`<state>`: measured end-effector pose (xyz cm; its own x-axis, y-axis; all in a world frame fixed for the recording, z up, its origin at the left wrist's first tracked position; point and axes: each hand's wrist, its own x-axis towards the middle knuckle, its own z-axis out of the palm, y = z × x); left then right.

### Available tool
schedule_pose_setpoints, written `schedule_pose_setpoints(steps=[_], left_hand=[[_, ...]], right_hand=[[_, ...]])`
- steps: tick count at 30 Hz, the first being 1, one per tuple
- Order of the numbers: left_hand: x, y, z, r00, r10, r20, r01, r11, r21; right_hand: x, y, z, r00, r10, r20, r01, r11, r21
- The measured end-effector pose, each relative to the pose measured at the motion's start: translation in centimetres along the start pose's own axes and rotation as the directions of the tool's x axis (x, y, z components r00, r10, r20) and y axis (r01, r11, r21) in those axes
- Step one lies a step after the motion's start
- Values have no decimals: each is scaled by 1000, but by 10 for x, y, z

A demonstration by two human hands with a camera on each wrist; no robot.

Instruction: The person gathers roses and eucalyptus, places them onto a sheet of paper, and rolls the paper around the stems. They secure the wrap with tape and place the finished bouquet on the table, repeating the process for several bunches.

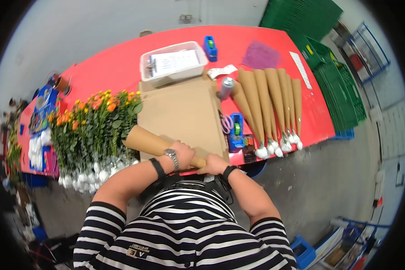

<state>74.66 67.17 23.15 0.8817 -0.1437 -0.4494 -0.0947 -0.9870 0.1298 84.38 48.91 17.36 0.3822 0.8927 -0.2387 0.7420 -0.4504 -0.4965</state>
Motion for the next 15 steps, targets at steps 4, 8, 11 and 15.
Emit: schedule_pose_setpoints(steps=[4, 8, 11, 15], left_hand=[[-1, 9, 13, 966, 151, -209, -153, 988, 4], [-5, 5, 25, 951, 148, -271, -160, 987, -21], [-24, -6, 12, 992, -79, -102, 67, 991, -119], [-51, -16, 0, 948, -306, 84, 317, 916, -245]], right_hand=[[-2, 29, 3, 649, -58, 759, -598, 577, 556], [-7, 34, -2, 933, -50, 355, -221, 700, 679], [0, 75, -18, 891, 193, -411, 56, 851, 521], [-2, 181, 16, 537, 717, -443, -405, 681, 610]])
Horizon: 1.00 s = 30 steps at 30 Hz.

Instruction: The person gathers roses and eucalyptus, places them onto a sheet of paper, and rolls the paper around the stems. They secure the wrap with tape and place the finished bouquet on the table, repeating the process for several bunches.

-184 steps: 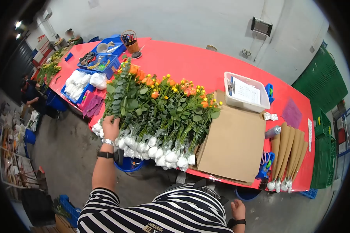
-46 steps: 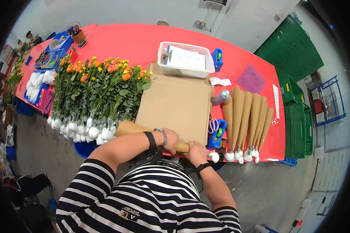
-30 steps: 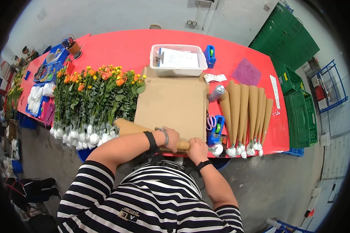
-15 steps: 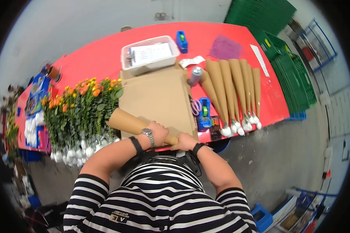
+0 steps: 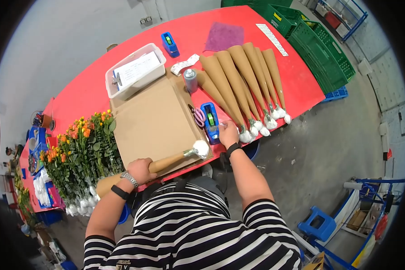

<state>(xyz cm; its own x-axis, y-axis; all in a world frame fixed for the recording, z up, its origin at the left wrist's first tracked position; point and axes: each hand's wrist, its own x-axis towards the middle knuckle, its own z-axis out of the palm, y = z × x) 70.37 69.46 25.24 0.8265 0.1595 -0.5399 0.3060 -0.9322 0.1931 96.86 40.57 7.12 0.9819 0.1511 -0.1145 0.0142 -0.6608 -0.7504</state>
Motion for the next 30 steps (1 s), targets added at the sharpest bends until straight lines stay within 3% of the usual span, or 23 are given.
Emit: schedule_pose_setpoints(steps=[3, 5, 7, 8, 10, 11, 12, 13, 14, 16, 17, 18, 19, 20, 21, 24, 28, 30], left_hand=[[-7, 1, -3, 998, -63, -15, 61, 994, -87], [-9, 1, 2, 997, -77, -31, 72, 990, -117], [-9, 1, 7, 979, 27, -202, -57, 988, -144], [-10, 2, 8, 980, 25, -198, -54, 988, -142], [-12, 10, 1, 968, -59, -244, 16, 985, -174], [-13, 14, -4, 968, -59, -243, 17, 985, -174], [-13, 18, -10, 966, -100, -236, 50, 976, -210], [-12, 22, -12, 964, -141, -225, 84, 966, -246], [-10, 24, -12, 965, -140, -222, 83, 965, -247], [-5, 27, -14, 965, -146, -219, 72, 947, -313], [-3, 28, -13, 963, -153, -224, 78, 946, -313], [1, 26, -13, 967, -116, -225, 24, 927, -375], [3, 24, -16, 971, -78, -227, -29, 902, -432], [6, 23, -19, 968, -91, -236, -19, 904, -428], [8, 24, -21, 965, -73, -250, -58, 875, -481], [11, 36, -31, 971, -69, -228, -78, 811, -580], [11, 51, -47, 974, -57, -221, -104, 752, -651], [8, 50, -53, 976, 58, -208, -179, 753, -633]], right_hand=[[8, 37, 30, 995, -9, 96, 2, 998, 67], [5, 15, 28, 992, 51, 118, -70, 984, 164], [0, 2, 23, 990, 103, 99, -131, 930, 344], [-6, 2, 15, 989, 106, 103, -135, 929, 345], [-28, 1, -10, 999, -51, -2, 50, 971, 233], [-49, -13, -31, 999, -33, 38, 25, 982, 186], [-55, 19, -17, 997, -46, 60, 34, 982, 183], [-62, 27, -17, 970, 138, 200, -193, 938, 288], [-66, 31, -18, 888, 295, 352, -418, 837, 354], [-65, 30, -11, 649, 463, 603, -756, 476, 449], [-63, 29, -11, 548, 463, 697, -786, 570, 239], [-68, 22, -9, 548, 452, 704, -783, 574, 240], [-80, 7, -9, 722, 295, 626, -528, 820, 222], [-89, -9, -8, 830, 78, 552, -203, 964, 170], [-98, -39, -13, 855, -75, 514, -182, 883, 432], [-124, -150, -51, 847, -245, 472, -172, 713, 680], [-131, -181, -36, 816, -372, 442, -82, 682, 727], [-130, -184, -39, 863, -372, 342, 187, 864, 467]])
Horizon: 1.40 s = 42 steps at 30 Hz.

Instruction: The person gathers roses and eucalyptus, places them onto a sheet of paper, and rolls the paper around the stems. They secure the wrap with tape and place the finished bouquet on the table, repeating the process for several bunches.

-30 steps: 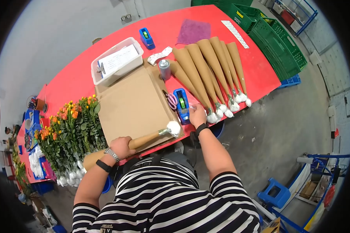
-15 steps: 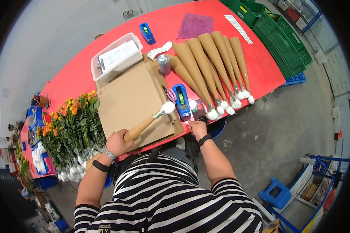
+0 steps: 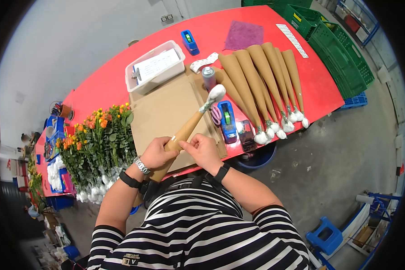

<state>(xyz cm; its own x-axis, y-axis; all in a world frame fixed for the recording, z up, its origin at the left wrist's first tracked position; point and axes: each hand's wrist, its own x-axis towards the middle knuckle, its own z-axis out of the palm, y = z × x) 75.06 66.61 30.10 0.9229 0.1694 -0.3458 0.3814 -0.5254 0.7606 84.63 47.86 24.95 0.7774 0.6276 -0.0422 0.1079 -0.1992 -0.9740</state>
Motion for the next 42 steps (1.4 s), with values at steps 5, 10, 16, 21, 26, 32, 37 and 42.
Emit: schedule_pose_setpoints(steps=[5, 10, 16, 21, 26, 32, 37, 42], left_hand=[[0, -3, -2, 901, -119, 418, 384, 668, -637], [15, -12, -5, 707, 126, 696, 557, 506, -658], [24, -1, 24, 943, 73, 324, 8, 970, -242], [31, 71, 45, 940, -32, 339, -254, 596, 762], [32, 85, 65, 753, 614, 238, -563, 413, 716], [8, 51, 38, 821, 549, -159, -417, 766, 489], [-47, -45, 37, 955, 178, -236, -53, 889, 456], [-143, -130, 52, 884, -291, -365, 397, 880, 261]], right_hand=[[-6, -6, 3, 958, -270, -93, 283, 943, 176], [15, 4, -22, 667, -744, 40, 715, 624, -317], [-31, 11, -73, 775, -622, 110, 609, 690, -391], [-61, 2, -93, 791, -604, 97, 531, 598, -601], [-64, 60, -108, 982, -129, 137, 186, 784, -592], [-4, 132, -206, 918, 75, -388, -294, 787, -542], [90, 185, -275, 879, -74, -472, -371, 518, -771], [147, 276, -307, 863, 239, -446, -503, 503, -703]])
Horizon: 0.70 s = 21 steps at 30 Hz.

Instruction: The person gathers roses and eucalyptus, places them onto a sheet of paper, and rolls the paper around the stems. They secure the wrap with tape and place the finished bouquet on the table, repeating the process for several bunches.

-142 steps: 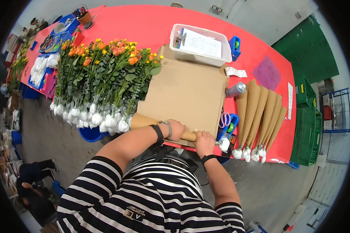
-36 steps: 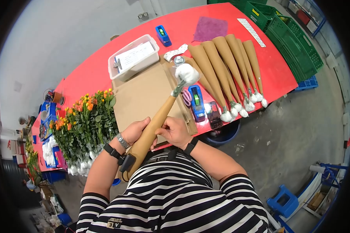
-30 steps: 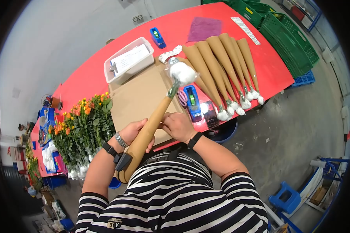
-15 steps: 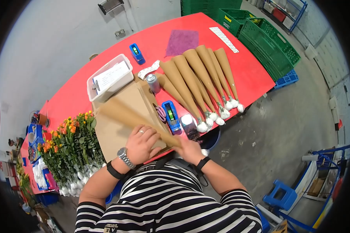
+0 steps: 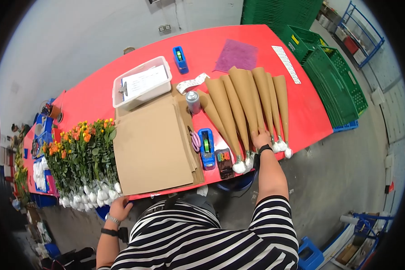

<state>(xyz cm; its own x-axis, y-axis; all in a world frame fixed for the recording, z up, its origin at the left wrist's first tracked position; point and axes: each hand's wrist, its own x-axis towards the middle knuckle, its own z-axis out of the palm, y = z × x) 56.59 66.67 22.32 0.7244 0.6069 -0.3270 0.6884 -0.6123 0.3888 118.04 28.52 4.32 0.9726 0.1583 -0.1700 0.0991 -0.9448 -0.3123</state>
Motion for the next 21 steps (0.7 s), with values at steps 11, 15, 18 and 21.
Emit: schedule_pose_setpoints(steps=[11, 15, 18, 21], left_hand=[[-172, -119, 101, 676, -704, 218, 722, 575, -384], [-183, -107, 97, 518, -785, 339, 836, 381, -394], [-183, -127, 102, 500, -777, 383, 849, 354, -392], [-180, -172, 125, 558, -763, 325, 768, 327, -551]], right_hand=[[-2, -13, -31, 888, -135, -439, 164, 986, 28], [0, -50, -49, 975, 56, -213, -92, 982, -163], [-3, -40, -21, 965, -35, -258, -27, 972, -234], [-6, -36, -34, 993, -63, -96, 42, 978, -202]])
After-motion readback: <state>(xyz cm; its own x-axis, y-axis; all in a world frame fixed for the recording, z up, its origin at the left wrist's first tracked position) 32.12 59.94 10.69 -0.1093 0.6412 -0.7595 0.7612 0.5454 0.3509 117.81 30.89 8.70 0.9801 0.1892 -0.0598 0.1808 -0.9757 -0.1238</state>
